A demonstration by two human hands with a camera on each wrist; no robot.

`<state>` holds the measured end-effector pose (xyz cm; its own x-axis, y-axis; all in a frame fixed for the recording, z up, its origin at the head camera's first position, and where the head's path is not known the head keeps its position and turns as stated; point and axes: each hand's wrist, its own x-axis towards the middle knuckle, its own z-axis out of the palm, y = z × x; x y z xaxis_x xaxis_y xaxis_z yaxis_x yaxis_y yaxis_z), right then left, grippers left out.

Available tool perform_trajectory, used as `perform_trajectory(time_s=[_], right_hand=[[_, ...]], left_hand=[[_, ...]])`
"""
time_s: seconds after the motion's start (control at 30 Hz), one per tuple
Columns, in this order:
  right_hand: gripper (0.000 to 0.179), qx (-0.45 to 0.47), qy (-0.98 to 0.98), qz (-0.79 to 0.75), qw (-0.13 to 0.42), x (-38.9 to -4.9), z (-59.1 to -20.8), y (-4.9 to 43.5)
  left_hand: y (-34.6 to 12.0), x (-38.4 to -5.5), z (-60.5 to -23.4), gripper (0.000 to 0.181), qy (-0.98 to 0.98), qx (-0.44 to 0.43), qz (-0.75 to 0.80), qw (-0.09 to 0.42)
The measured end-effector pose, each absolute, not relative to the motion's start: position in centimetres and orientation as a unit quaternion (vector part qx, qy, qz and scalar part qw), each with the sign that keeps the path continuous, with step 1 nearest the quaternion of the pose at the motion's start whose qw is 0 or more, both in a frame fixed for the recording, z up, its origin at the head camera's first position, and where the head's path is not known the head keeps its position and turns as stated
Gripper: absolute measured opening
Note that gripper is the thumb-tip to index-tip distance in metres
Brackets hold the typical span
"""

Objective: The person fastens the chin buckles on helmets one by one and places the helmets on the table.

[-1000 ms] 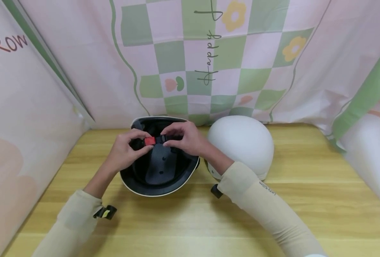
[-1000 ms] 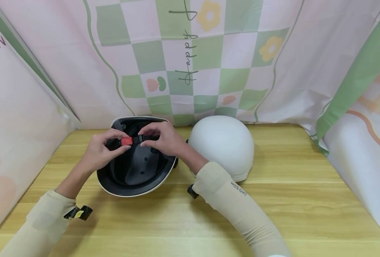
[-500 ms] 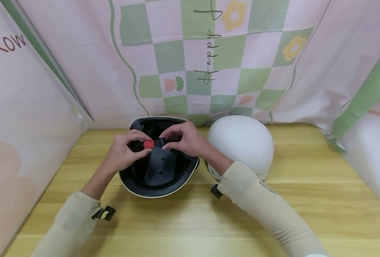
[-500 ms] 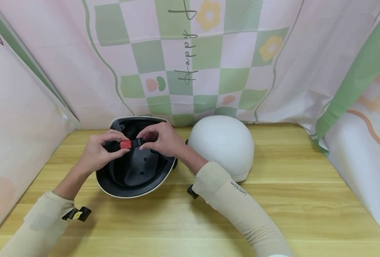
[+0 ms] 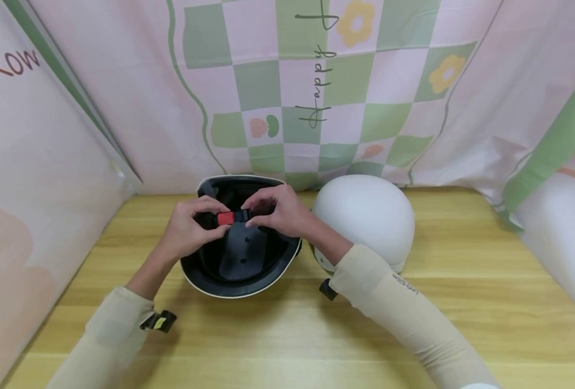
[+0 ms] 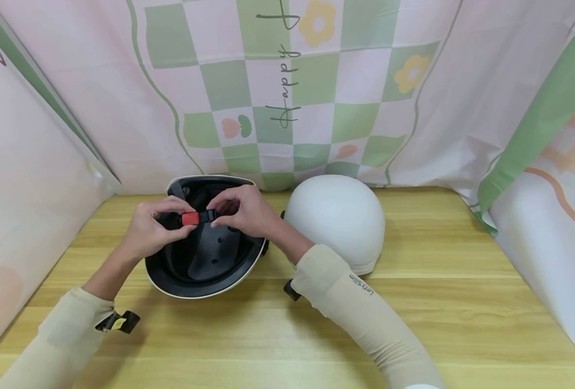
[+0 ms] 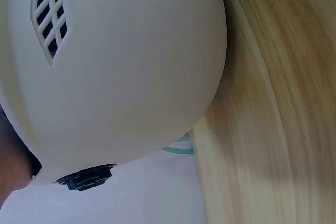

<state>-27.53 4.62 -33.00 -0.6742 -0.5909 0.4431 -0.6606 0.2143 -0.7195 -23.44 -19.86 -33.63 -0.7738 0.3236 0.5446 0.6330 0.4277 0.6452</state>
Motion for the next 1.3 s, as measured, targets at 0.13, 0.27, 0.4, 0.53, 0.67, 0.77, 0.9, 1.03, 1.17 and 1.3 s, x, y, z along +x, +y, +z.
perform_trajectory(time_s=[0.13,0.27,0.4,0.53,0.67,0.77,0.9,1.03,1.17,1.3], right_hand=[[0.026,0.403,-0.776,0.483,0.039,-27.65,-33.00,4.60],[0.027,0.405,-0.782,0.471,0.046,-27.63,-32.97,4.59],[0.027,0.404,-0.788,0.463,0.047,-27.59,-32.96,4.58],[0.026,0.405,-0.786,0.464,0.047,-27.58,-32.97,4.60],[0.026,0.409,-0.781,0.469,0.049,-27.63,-33.02,4.63],[0.025,0.410,-0.780,0.470,0.052,-27.66,-33.03,4.64],[0.025,0.412,-0.781,0.466,0.051,-27.64,-32.97,4.59],[0.025,0.414,-0.783,0.462,0.051,-27.62,-32.96,4.56],[0.025,0.414,-0.782,0.463,0.054,-27.62,-33.08,4.54],[0.025,0.414,-0.781,0.465,0.054,-27.62,-33.13,4.48]], left_hand=[[-19.78,-23.61,-33.62,0.024,-0.820,-0.294,-0.459,0.175],[-19.77,-23.70,-33.73,0.024,-0.821,-0.295,-0.455,0.180],[-19.67,-23.62,-33.75,0.023,-0.827,-0.288,-0.445,0.186],[-19.53,-23.49,-33.71,0.022,-0.831,-0.283,-0.439,0.192],[-19.49,-23.44,-33.68,0.022,-0.831,-0.281,-0.440,0.195],[-19.48,-23.46,-33.69,0.022,-0.829,-0.279,-0.444,0.195],[-19.53,-23.48,-33.72,0.022,-0.830,-0.283,-0.437,0.197],[-19.59,-23.52,-33.74,0.023,-0.831,-0.291,-0.429,0.203],[-19.58,-23.64,-33.79,0.025,-0.829,-0.295,-0.429,0.204],[-19.61,-23.70,-33.82,0.025,-0.830,-0.295,-0.427,0.204]])
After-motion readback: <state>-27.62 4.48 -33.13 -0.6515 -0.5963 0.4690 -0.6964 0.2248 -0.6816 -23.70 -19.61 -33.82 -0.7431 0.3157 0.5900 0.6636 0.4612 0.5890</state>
